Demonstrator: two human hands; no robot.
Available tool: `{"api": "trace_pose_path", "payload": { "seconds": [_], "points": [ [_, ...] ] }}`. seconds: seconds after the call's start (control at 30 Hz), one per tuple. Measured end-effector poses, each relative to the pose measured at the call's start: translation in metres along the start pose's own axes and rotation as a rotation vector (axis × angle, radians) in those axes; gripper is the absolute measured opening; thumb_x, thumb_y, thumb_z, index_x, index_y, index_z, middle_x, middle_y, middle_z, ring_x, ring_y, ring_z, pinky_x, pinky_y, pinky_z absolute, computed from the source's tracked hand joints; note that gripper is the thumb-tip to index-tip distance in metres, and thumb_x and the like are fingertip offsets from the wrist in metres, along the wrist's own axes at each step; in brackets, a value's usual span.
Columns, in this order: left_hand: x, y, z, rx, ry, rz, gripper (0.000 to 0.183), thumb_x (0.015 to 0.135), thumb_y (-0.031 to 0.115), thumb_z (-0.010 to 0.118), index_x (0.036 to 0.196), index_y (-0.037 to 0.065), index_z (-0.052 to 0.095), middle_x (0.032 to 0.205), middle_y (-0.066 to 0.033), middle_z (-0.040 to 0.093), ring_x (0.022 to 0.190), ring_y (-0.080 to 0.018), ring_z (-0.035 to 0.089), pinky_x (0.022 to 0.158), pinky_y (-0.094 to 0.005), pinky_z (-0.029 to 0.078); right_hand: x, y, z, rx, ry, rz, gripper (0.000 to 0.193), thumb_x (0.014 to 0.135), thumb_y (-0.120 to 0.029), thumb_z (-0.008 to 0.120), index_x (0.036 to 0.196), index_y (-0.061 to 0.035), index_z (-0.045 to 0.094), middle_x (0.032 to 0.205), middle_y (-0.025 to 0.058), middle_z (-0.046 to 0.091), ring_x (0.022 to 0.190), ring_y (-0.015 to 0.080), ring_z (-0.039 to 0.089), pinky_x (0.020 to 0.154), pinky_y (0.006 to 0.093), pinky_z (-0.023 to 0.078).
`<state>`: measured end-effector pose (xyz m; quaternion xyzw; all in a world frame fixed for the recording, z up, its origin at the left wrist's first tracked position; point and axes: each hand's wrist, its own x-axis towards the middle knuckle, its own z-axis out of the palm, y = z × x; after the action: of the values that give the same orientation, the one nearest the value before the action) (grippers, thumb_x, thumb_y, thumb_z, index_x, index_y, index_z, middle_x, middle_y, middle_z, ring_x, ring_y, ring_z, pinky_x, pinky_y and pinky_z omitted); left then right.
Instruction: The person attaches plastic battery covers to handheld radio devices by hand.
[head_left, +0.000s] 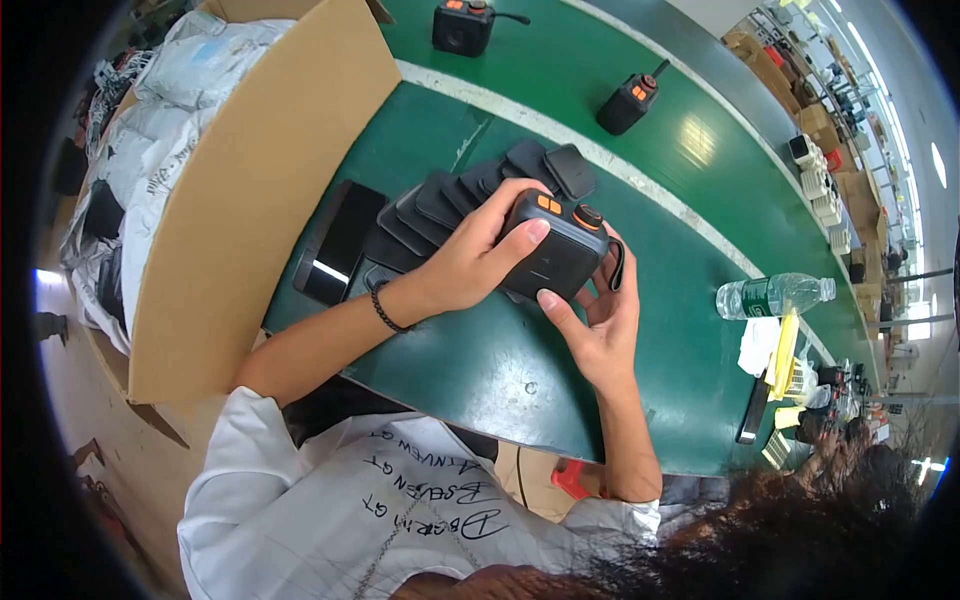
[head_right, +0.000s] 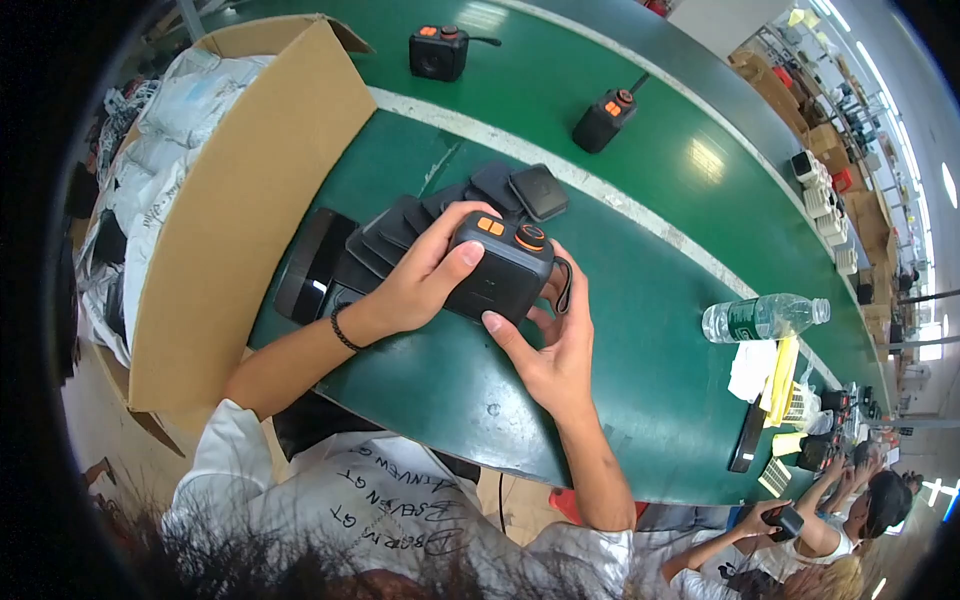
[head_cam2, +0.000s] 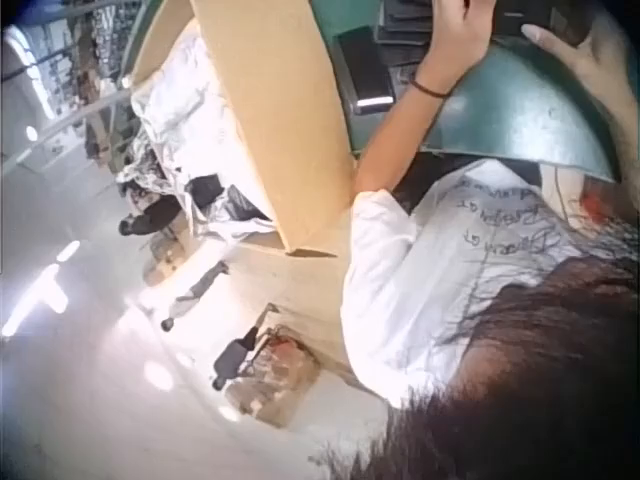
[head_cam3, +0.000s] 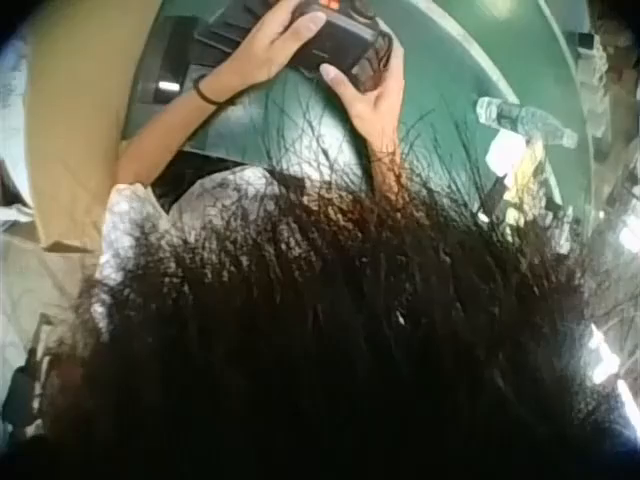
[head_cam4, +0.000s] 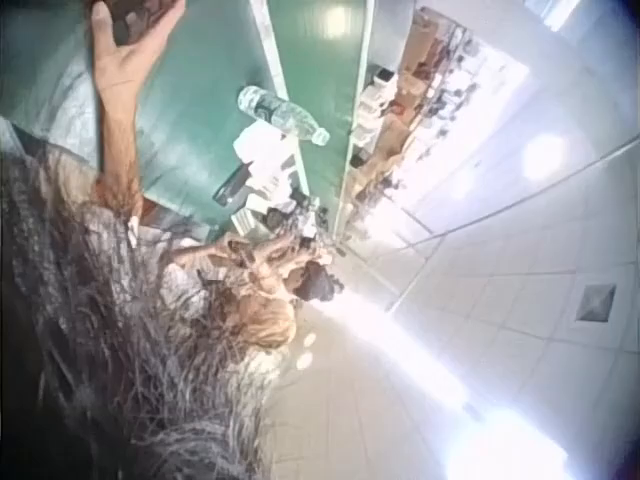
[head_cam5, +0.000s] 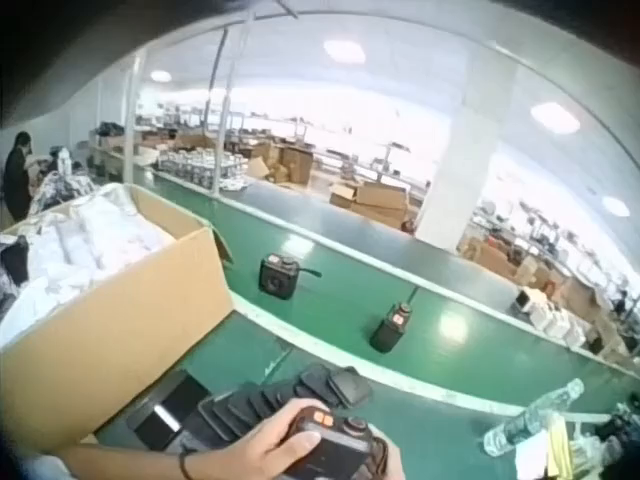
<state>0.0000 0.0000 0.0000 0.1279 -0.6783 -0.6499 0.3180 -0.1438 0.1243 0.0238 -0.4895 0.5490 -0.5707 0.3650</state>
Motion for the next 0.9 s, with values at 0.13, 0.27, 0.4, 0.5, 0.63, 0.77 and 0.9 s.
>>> {"api": "trace_pose_path", "payload": {
  "seconds": [0.13, 0.27, 0.4, 0.5, 0.63, 0.77, 0.9],
  "points": [
    [0.038, 0.008, -0.015, 0.012, 0.221, 0.087, 0.05, 0.1, 0.034, 0.056, 0.131, 0.0, 0.036, 0.113, -0.0125, 0.054, 0.105, -0.0157, 0.054, 0.09, -0.0295, 0.046, 0.011, 0.017, -0.006, -0.23, 0.242, -0.06, 0.084, 0.082, -0.019, 0.079, 0.146, 0.0008, 0.029, 0.138, 0.0213, 0.048, 0.122, 0.0291, 0.051, 0.099, 0.0428, 0.045],
    [0.145, -0.016, -0.043, 0.358, 0.544, 0.149, 0.059, 0.094, 0.035, 0.065, 0.126, -0.002, 0.033, 0.113, -0.0263, 0.057, 0.1, -0.0301, 0.061, 0.086, -0.0394, 0.05, 0.01, 0.022, -0.02, -0.615, 0.243, -0.152, 0.082, 0.079, -0.024, 0.08, 0.141, 0.005, 0.036, 0.134, 0.0233, 0.049, 0.121, 0.0349, 0.049, 0.101, 0.0425, 0.042],
    [0.223, -0.056, -0.084, 0.497, 0.578, 0.031, 0.065, 0.088, 0.035, 0.07, 0.122, -0.004, 0.031, 0.112, -0.0331, 0.057, 0.104, -0.0425, 0.061, 0.088, -0.046, 0.049, 0.017, 0.034, -0.011, -0.763, 0.032, -0.24, 0.083, 0.073, -0.034, 0.084, 0.134, 0.0061, 0.046, 0.134, 0.0236, 0.047, 0.124, 0.0385, 0.044, 0.106, 0.0454, 0.036],
    [0.233, -0.065, -0.09, 0.678, 0.448, -0.048, 0.073, 0.086, 0.039, 0.072, 0.127, -0.005, 0.031, 0.121, -0.0331, 0.055, 0.112, -0.0459, 0.057, 0.096, -0.0464, 0.045, 0.01, 0.035, -0.009, -0.815, -0.032, -0.211, 0.076, 0.071, -0.034, 0.085, 0.129, 0.0045, 0.054, 0.137, 0.0221, 0.045, 0.127, 0.0388, 0.041, 0.106, 0.0486, 0.034],
    [0.224, -0.045, -0.086, 1.195, 0.511, 0.487, 0.081, 0.072, 0.029, 0.076, 0.135, -0.003, 0.036, 0.127, -0.0265, 0.048, 0.122, -0.0423, 0.043, 0.107, -0.0489, 0.034, 0.003, 0.036, -0.02, -0.836, -0.001, -0.155, 0.064, 0.069, -0.024, 0.086, 0.12, 0.0025, 0.058, 0.136, 0.0222, 0.046, 0.127, 0.039, 0.041, 0.104, 0.0488, 0.036],
    [0.213, -0.038, -0.2, 1.306, 0.603, 0.031, 0.09, 0.069, 0.022, 0.075, 0.146, 0.009, 0.031, 0.142, -0.0239, 0.039, 0.133, -0.039, 0.037, 0.11, -0.0452, 0.033, 0.011, 0.026, -0.014, -0.345, 0.041, 0.006, 0.039, 0.08, -0.012, 0.078, 0.11, 0.0027, 0.059, 0.103, 0.0136, 0.063, 0.094, 0.0227, 0.061, 0.085, 0.0339, 0.048],
    [0.208, -0.047, -0.246, 0.947, 0.225, -0.072, 0.077, 0.072, 0.026, 0.08, 0.135, 0.006, 0.042, 0.129, -0.023, 0.054, 0.119, -0.0345, 0.054, 0.101, -0.0392, 0.043, 0.014, 0.041, -0.021, 0.102, 0.176, 0.138, 0.02, 0.092, -0.008, 0.067, 0.106, 0.0026, 0.059, 0.081, 0.0004, 0.065, 0.071, 0.0071, 0.06, 0.07, 0.0214, 0.05]
  ]
}}
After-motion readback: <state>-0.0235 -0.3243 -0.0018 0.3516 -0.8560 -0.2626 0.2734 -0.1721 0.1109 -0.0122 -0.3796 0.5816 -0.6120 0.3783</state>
